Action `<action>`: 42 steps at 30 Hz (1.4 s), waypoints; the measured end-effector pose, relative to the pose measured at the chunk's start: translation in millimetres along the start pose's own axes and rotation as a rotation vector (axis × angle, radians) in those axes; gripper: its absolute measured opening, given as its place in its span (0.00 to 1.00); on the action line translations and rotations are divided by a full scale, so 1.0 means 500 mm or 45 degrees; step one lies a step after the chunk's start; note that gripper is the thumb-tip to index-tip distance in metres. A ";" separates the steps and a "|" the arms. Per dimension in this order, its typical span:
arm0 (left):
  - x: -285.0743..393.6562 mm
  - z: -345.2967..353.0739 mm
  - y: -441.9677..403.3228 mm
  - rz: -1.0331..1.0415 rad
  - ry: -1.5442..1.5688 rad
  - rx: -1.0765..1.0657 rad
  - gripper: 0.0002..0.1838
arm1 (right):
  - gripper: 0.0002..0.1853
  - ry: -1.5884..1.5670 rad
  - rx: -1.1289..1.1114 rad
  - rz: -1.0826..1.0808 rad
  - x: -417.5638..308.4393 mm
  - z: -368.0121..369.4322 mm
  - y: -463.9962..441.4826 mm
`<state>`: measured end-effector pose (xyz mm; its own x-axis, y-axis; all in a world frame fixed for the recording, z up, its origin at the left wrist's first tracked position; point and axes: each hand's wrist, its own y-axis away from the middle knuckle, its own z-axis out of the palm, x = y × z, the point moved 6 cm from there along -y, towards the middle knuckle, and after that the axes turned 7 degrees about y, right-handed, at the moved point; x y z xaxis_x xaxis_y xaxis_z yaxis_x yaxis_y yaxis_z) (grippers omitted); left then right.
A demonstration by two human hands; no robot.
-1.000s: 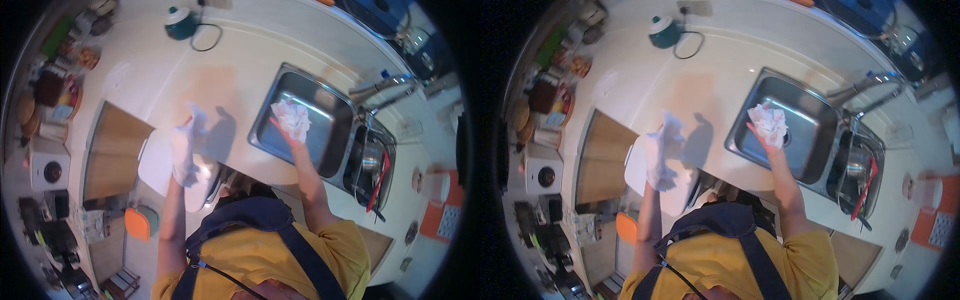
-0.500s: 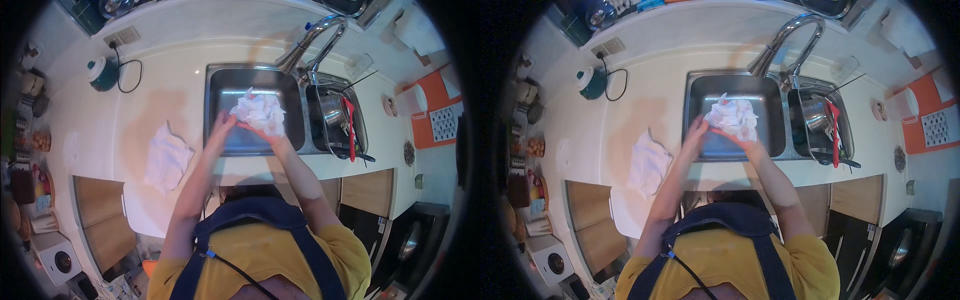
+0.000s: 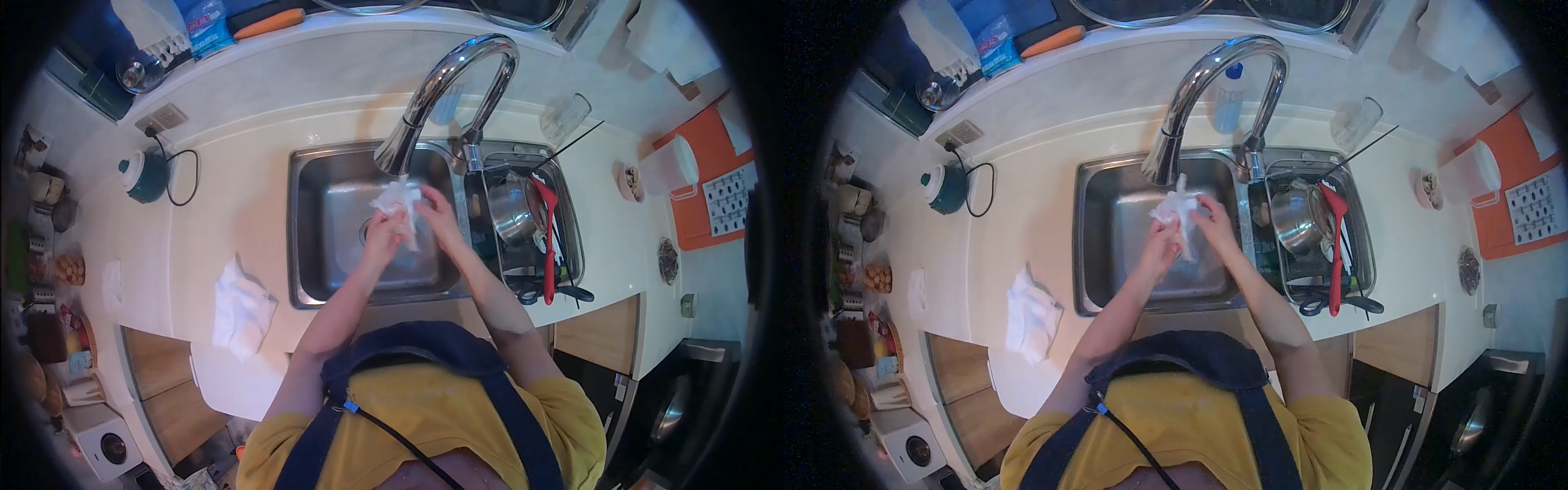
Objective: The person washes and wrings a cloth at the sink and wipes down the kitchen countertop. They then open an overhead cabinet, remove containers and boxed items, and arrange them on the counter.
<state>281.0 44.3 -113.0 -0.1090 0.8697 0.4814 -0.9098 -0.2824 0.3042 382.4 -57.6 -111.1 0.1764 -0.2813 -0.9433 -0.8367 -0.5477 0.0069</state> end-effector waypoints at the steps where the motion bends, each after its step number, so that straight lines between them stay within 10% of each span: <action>1: 0.020 -0.017 -0.014 0.018 -0.105 0.042 0.17 | 0.25 -0.191 0.150 0.109 0.001 -0.030 -0.002; 6: 0.104 -0.011 -0.056 0.133 -0.688 -0.036 0.20 | 0.30 -0.340 0.984 0.225 -0.013 -0.203 -0.027; 15: 0.166 0.007 -0.071 0.011 -1.009 -0.202 0.26 | 0.19 -0.439 0.959 0.467 0.019 -0.277 -0.115; 20: 0.185 0.027 -0.080 -0.070 -1.033 -0.179 0.26 | 0.11 0.610 1.351 0.275 0.088 -0.313 -0.144; 42: 0.140 -0.024 -0.141 0.045 -0.977 -0.125 0.13 | 0.16 0.098 1.269 0.453 -0.064 -0.247 -0.060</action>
<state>332.8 129.9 -110.9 0.1369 0.3264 0.9353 -0.9462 -0.2364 0.2210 465.7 -129.7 -40.1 -0.1589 -0.3666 -0.9167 -0.8876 0.4596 -0.0300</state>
